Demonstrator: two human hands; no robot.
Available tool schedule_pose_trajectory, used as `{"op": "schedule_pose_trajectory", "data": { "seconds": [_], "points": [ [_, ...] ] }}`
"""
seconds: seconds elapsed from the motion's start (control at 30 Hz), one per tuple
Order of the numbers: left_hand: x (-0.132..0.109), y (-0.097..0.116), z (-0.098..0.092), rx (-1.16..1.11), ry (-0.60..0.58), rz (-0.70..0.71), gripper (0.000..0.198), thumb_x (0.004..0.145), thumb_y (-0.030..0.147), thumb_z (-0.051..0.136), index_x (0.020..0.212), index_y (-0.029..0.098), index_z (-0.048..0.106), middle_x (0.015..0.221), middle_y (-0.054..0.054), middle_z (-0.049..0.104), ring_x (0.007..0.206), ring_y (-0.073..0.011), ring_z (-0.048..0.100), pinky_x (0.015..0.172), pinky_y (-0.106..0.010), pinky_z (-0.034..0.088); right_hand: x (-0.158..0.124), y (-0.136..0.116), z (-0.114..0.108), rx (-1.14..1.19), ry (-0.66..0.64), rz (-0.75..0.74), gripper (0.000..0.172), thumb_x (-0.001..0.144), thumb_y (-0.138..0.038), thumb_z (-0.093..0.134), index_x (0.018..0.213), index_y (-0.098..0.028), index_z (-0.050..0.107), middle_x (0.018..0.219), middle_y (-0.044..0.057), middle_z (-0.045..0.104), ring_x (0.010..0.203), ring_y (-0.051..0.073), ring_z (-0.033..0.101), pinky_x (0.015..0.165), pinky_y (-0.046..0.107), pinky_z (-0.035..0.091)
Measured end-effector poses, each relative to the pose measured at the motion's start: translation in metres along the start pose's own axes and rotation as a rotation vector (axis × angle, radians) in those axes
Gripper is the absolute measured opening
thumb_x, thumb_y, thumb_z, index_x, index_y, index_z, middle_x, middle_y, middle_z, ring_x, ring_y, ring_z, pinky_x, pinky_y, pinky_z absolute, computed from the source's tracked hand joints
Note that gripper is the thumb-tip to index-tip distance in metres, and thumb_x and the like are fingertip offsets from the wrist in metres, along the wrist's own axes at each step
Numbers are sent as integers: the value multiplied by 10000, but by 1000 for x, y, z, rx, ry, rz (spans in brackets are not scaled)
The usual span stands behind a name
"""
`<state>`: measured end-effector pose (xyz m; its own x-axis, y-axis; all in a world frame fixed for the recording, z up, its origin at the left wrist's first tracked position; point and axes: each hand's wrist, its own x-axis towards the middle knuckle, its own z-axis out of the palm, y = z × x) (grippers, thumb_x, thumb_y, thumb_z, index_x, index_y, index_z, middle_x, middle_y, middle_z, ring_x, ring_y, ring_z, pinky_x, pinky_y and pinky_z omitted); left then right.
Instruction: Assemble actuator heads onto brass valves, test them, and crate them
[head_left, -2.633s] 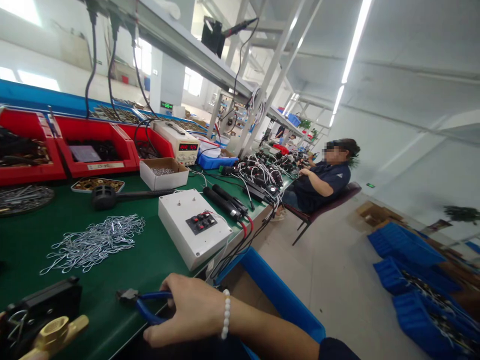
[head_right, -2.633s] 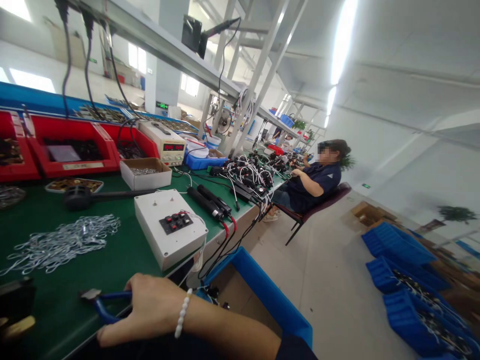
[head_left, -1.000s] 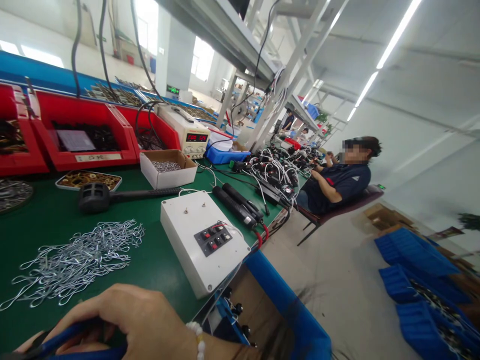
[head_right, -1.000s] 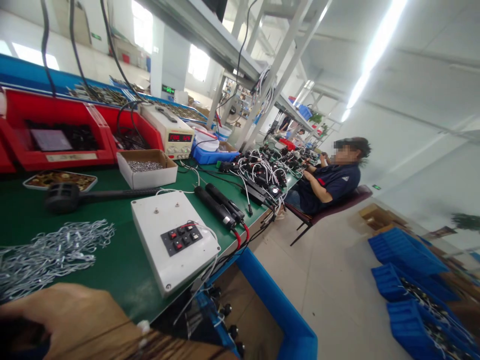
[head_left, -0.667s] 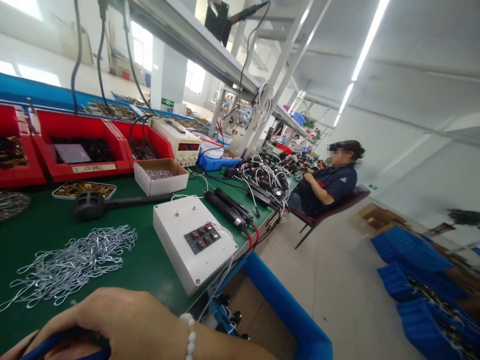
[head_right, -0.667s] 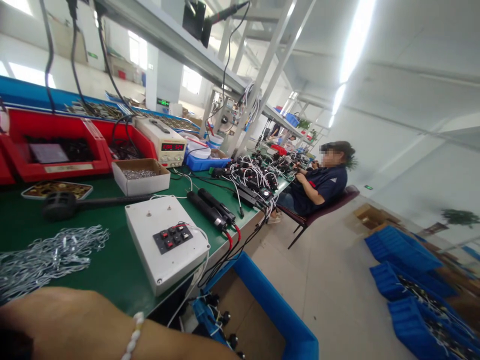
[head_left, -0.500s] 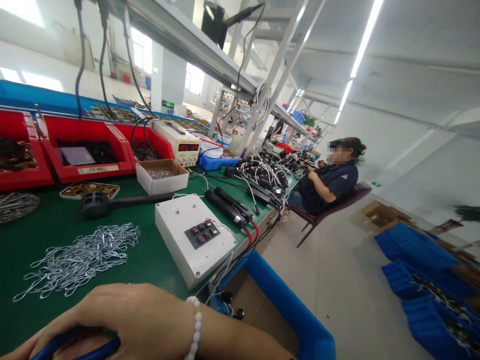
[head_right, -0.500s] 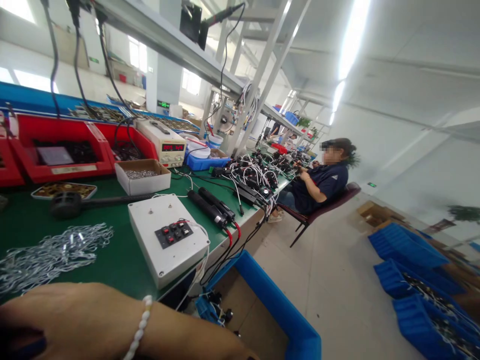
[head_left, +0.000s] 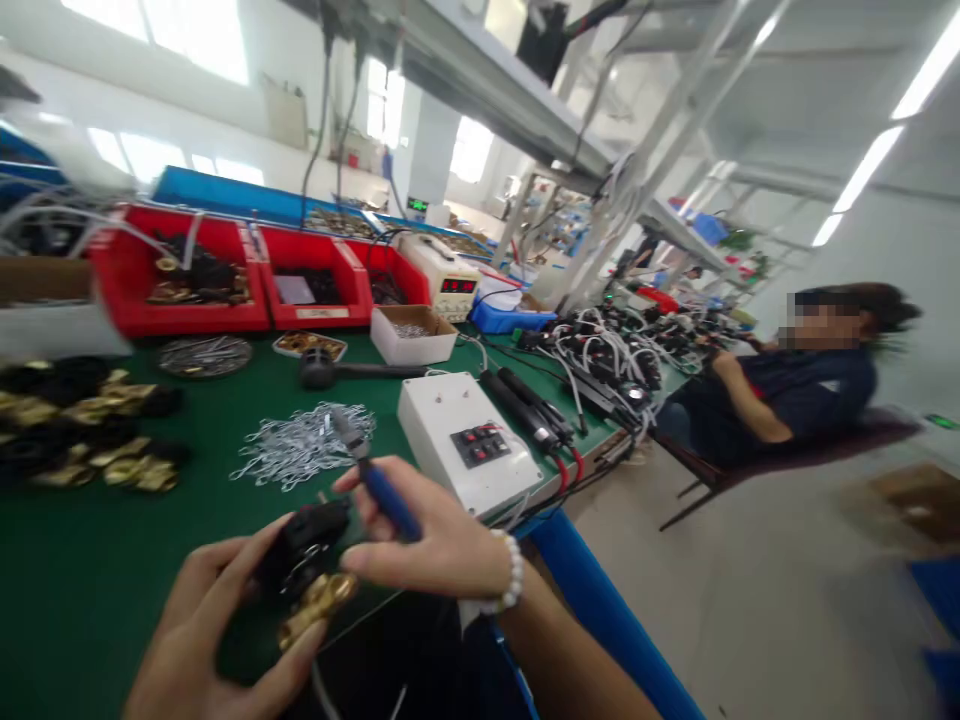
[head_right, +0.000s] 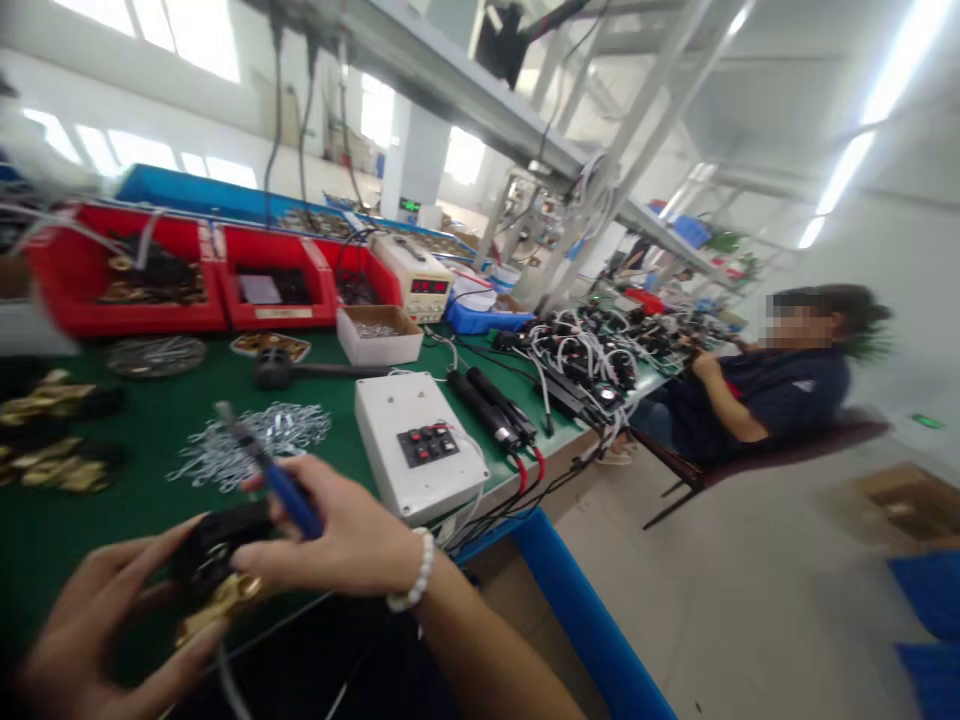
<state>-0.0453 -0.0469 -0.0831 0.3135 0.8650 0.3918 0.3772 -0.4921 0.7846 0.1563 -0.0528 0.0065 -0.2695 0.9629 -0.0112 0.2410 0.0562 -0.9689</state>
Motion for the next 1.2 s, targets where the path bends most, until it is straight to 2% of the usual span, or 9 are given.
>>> {"op": "schedule_pose_trajectory", "data": {
  "seconds": [0.13, 0.37, 0.53, 0.6, 0.73, 0.8, 0.93, 1.1, 1.2],
  "points": [
    [-2, 3, -9, -1, -33, -45, 627, 844, 361, 632, 1426, 337, 399, 1126, -43, 494, 1021, -230, 571, 856, -403, 577, -11, -4, -20, -139, 234, 4, 155, 896, -270, 550, 1018, -194, 608, 700, -43, 467, 576, 96, 414, 523, 230, 372],
    [4, 9, -11, -86, -36, -85, 675, 791, 276, 673, 1417, 317, 426, 1115, -42, 490, 1033, -208, 556, 878, -376, 573, -21, 12, -19, -264, 716, -305, 227, 910, -230, 490, 1128, -233, 555, 814, 12, 545, 642, 140, 544, 568, 278, 447],
    [5, 9, -13, -112, -78, -116, 695, 766, 271, 695, 1409, 299, 433, 1115, -47, 480, 1034, -214, 555, 882, -389, 574, -25, 0, -18, -660, 106, -137, 224, 817, -112, 556, 997, -224, 630, 808, 22, 636, 684, 163, 612, 616, 289, 506],
    [5, 8, -14, -132, -73, -113, 696, 766, 267, 693, 1410, 296, 430, 1126, -49, 474, 1042, -212, 553, 890, -389, 574, -27, -7, -23, -646, 217, -163, 207, 850, -136, 558, 1006, -246, 637, 853, 28, 657, 730, 170, 632, 647, 293, 513],
    [5, 8, -12, -145, -63, -106, 705, 761, 270, 694, 1414, 286, 430, 1136, -54, 472, 1056, -217, 548, 905, -394, 566, -28, -7, -22, -411, 741, -317, 174, 912, -208, 534, 1068, -270, 581, 926, 39, 615, 777, 180, 623, 666, 313, 507],
    [5, 8, -12, -144, -56, -108, 702, 759, 276, 691, 1413, 281, 436, 1130, -55, 478, 1048, -217, 549, 903, -396, 562, -25, -4, -16, -481, 624, -321, 180, 889, -175, 528, 1046, -254, 565, 853, 28, 596, 692, 171, 600, 603, 302, 499],
    [6, 8, -12, -162, -73, -106, 693, 758, 278, 683, 1408, 251, 445, 1135, -62, 484, 1041, -216, 550, 903, -392, 559, -18, -8, -11, -793, 77, -210, 217, 830, -103, 516, 984, -232, 597, 746, 13, 610, 609, 165, 593, 528, 277, 491],
    [6, 9, -13, -173, -78, -101, 684, 766, 272, 678, 1407, 260, 438, 1140, -59, 473, 1053, -213, 539, 906, -397, 555, -19, -12, -15, -685, 640, -321, 152, 900, -198, 535, 1037, -245, 580, 841, 21, 633, 700, 156, 626, 613, 269, 516],
    [7, 8, -13, -164, -82, -112, 683, 761, 270, 677, 1402, 261, 442, 1138, -62, 479, 1055, -221, 540, 904, -407, 557, -18, -8, -17, -776, 331, -214, 192, 852, -158, 531, 1017, -231, 595, 800, 22, 642, 666, 170, 628, 603, 296, 525]
  ]
}}
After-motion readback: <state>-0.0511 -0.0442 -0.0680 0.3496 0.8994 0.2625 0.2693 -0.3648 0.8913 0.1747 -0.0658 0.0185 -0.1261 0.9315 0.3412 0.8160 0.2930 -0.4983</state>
